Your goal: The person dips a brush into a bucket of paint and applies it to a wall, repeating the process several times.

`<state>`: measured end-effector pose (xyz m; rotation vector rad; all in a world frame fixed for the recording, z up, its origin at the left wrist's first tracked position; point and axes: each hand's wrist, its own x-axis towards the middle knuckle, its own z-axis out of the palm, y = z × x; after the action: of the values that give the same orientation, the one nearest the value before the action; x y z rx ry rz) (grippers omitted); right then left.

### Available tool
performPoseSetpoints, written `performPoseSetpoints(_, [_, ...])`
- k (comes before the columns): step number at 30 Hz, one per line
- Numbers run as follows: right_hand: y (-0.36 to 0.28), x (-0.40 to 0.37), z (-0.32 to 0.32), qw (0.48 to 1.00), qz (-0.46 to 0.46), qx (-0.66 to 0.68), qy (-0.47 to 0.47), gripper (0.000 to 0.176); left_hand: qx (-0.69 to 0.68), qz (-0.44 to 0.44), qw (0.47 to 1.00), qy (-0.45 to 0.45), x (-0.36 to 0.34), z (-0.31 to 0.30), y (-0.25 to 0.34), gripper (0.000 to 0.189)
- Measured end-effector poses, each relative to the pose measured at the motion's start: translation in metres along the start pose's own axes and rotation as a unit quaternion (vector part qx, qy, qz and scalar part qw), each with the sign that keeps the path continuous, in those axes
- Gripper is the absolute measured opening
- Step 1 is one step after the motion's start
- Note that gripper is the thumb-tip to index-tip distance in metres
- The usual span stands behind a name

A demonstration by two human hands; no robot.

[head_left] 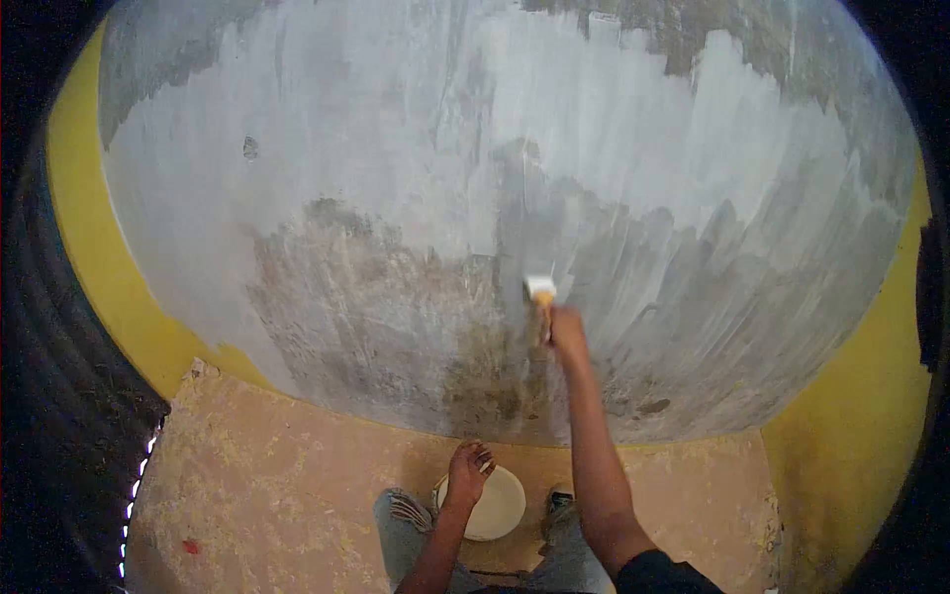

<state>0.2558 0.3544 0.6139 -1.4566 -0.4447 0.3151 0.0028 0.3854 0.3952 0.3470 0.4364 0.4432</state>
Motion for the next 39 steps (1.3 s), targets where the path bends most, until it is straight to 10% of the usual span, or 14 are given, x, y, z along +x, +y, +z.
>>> performPoseSetpoints(5, [-0.172, 0.031, 0.020, 0.995, -0.084, 0.056, -0.022, 0.030, -0.024, 0.006, 1.000, -0.015, -0.002, 0.003, -0.006, 0.016])
performPoseSetpoints(10, [-0.211, 0.016, 0.052, 0.992, -0.096, 0.080, -0.024, 0.030, -0.055, -0.017, 0.997, -0.047, -0.006, 0.004, 0.000, 0.020])
performPoseSetpoints(12, [-0.187, 0.014, 0.062, 0.983, -0.184, 0.027, -0.006, 0.028, -0.047, -0.014, 0.998, -0.046, -0.011, 0.009, 0.004, 0.019])
performPoseSetpoints(23, [0.147, 0.041, 0.094, 0.999, 0.042, 0.034, -0.004, 0.024, -0.059, 0.002, 0.998, -0.015, -0.008, -0.016, 0.035, 0.009])
performPoseSetpoints(25, [0.263, 0.081, 0.102, 0.973, -0.201, -0.098, -0.052, 0.023, -0.069, 0.009, 0.998, -0.008, -0.011, -0.018, 0.040, 0.009])
performPoseSetpoints(26, [0.235, 0.047, 0.092, 0.975, -0.197, -0.089, -0.045, 0.023, -0.057, 0.007, 0.998, -0.004, -0.016, -0.017, 0.044, 0.009])
performPoseSetpoints(28, [0.152, -0.006, 0.107, 0.948, 0.265, 0.177, -0.001, 0.022, -0.061, 0.000, 0.998, 0.006, -0.023, -0.008, 0.051, 0.006])
performPoseSetpoints(35, [0.069, 0.040, 0.094, 0.968, 0.086, 0.224, -0.076, 0.028, -0.048, 0.003, 0.999, -0.003, -0.034, -0.011, 0.056, 0.006])
performPoseSetpoints(36, [0.066, 0.085, 0.086, 0.976, -0.158, -0.105, -0.112, 0.012, -0.056, -0.006, 0.998, 0.000, -0.034, -0.011, 0.056, 0.006])
performPoseSetpoints(37, [-0.016, 0.051, 0.085, 0.946, 0.042, 0.286, -0.148, 0.006, -0.066, -0.012, 0.998, 0.002, -0.032, -0.011, 0.057, 0.006])
performPoseSetpoints(39, [-0.112, 0.034, 0.088, 0.972, 0.056, 0.199, -0.107, 0.005, -0.064, 0.000, 0.998, -0.002, -0.038, -0.003, 0.060, 0.006])
